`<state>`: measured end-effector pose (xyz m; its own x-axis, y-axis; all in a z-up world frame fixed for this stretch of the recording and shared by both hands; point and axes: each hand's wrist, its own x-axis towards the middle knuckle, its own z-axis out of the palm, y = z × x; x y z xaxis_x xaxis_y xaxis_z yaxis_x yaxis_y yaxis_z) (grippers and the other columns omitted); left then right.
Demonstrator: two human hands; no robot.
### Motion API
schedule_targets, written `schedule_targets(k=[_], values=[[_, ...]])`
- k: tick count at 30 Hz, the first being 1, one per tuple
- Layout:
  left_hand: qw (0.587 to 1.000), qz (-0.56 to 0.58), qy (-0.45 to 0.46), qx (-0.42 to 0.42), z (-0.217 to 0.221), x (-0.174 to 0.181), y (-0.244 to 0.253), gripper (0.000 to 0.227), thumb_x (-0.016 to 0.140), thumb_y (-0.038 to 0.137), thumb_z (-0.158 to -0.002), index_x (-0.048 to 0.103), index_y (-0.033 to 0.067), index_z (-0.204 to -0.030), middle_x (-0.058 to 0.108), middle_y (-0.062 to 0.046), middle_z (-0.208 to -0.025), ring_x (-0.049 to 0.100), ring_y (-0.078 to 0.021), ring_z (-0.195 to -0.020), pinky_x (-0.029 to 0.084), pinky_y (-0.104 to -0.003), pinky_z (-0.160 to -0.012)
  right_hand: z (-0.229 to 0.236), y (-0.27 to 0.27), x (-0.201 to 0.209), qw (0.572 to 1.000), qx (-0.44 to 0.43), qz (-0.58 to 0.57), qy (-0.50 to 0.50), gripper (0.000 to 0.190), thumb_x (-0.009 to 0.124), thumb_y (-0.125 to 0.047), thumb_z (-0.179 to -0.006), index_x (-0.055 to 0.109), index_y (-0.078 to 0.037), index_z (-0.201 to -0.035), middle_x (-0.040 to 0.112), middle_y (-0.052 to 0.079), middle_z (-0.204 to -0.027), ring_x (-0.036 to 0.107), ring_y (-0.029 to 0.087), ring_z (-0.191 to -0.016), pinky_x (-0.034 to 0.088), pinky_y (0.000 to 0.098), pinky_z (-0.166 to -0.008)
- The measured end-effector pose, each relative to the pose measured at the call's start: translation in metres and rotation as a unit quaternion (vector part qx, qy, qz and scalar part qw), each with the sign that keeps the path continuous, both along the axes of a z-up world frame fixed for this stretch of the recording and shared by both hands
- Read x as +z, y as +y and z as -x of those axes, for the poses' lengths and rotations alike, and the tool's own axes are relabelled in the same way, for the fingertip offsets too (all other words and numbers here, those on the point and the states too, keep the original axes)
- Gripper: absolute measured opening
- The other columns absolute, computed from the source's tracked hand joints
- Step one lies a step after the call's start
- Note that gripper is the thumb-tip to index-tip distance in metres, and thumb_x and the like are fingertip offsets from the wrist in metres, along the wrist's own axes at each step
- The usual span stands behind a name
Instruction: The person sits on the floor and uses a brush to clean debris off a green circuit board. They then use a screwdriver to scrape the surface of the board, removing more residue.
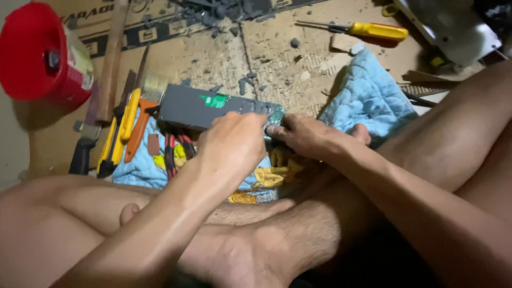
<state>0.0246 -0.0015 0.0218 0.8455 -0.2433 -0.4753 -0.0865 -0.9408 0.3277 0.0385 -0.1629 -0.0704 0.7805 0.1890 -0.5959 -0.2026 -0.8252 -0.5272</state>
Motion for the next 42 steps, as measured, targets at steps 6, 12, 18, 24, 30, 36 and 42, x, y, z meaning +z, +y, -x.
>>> schedule_targets(k=[6,12,18,24,30,36,42], values=[[0.999,0.02,-0.04,-0.002,-0.006,-0.013,0.001,0.033,0.048,0.01,-0.097,0.077,0.013,-0.113,0.076,-0.024,-0.099,0.07,-0.046,-0.105,0.057,-0.059,-0.089,0.006,0.002,0.034,1.0,0.002,0.01,0.002,0.061,0.045,-0.056,-0.1,0.067,0.0,-0.113,0.069,0.031,-0.114,0.061,0.047,-0.12,0.046,0.0591,-0.103],[0.994,-0.013,-0.055,-0.09,-0.019,-0.034,0.013,0.034,0.048,0.015,-0.096,0.074,0.0222,-0.117,0.073,-0.022,-0.098,0.07,-0.0456,-0.102,0.058,-0.061,-0.084,0.0,-0.001,0.013,1.0,0.0,0.015,0.01,0.063,0.044,-0.062,-0.098,0.068,-0.005,-0.111,0.07,0.028,-0.11,0.064,0.045,-0.116,0.05,0.0576,-0.096],[0.965,-0.035,-0.23,-0.118,-0.028,-0.059,-0.013,0.032,0.051,0.013,-0.093,0.081,0.0215,-0.1,0.074,-0.01,-0.081,0.076,-0.0326,-0.092,0.062,-0.051,-0.073,-0.005,-0.009,-0.008,0.998,0.008,0.053,-0.017,0.046,0.048,-0.054,-0.097,0.069,-0.014,-0.108,0.073,0.018,-0.105,0.068,0.038,-0.11,0.053,0.0545,-0.092],[0.998,-0.037,0.014,-0.056,-0.008,-0.024,0.007,0.038,0.045,0.014,-0.091,0.074,0.0238,-0.113,0.073,-0.02,-0.1,0.07,-0.0431,-0.105,0.058,-0.059,-0.087,-0.003,0.0,0.002,1.0,0.005,0.012,0.012,0.06,0.045,-0.06,-0.097,0.07,-0.009,-0.114,0.072,0.025,-0.111,0.064,0.042,-0.119,0.049,0.0538,-0.102],[0.998,-0.016,-0.044,-0.051,-0.019,-0.033,0.0,0.04,0.046,0.014,-0.09,0.073,0.0285,-0.114,0.073,-0.019,-0.099,0.07,-0.0453,-0.104,0.058,-0.059,-0.086,0.0,-0.005,0.011,0.999,-0.025,0.028,0.021,0.062,0.048,-0.067,-0.094,0.07,-0.013,-0.113,0.073,0.02,-0.111,0.065,0.038,-0.118,0.051,0.0525,-0.101],[0.997,-0.018,-0.012,-0.075,-0.013,-0.004,0.01,0.037,0.047,0.014,-0.095,0.074,0.023,-0.119,0.073,-0.024,-0.104,0.069,-0.0455,-0.106,0.058,-0.059,-0.088,-0.004,0.0,0.005,1.0,-0.012,0.02,0.016,0.057,0.047,-0.062,-0.099,0.068,-0.011,-0.111,0.072,0.019,-0.098,0.07,0.038,-0.107,0.053,0.0521,-0.092],[0.996,0.003,-0.028,-0.085,-0.015,-0.011,0.016,0.036,0.044,0.013,-0.095,0.073,0.0208,-0.117,0.073,-0.024,-0.105,0.068,-0.0458,-0.109,0.058,-0.058,-0.091,-0.003,-0.002,0.011,0.999,-0.013,0.028,0.024,0.058,0.045,-0.063,-0.1,0.067,-0.009,-0.107,0.072,0.018,-0.093,0.071,0.036,-0.1,0.053,0.0515,-0.088]])
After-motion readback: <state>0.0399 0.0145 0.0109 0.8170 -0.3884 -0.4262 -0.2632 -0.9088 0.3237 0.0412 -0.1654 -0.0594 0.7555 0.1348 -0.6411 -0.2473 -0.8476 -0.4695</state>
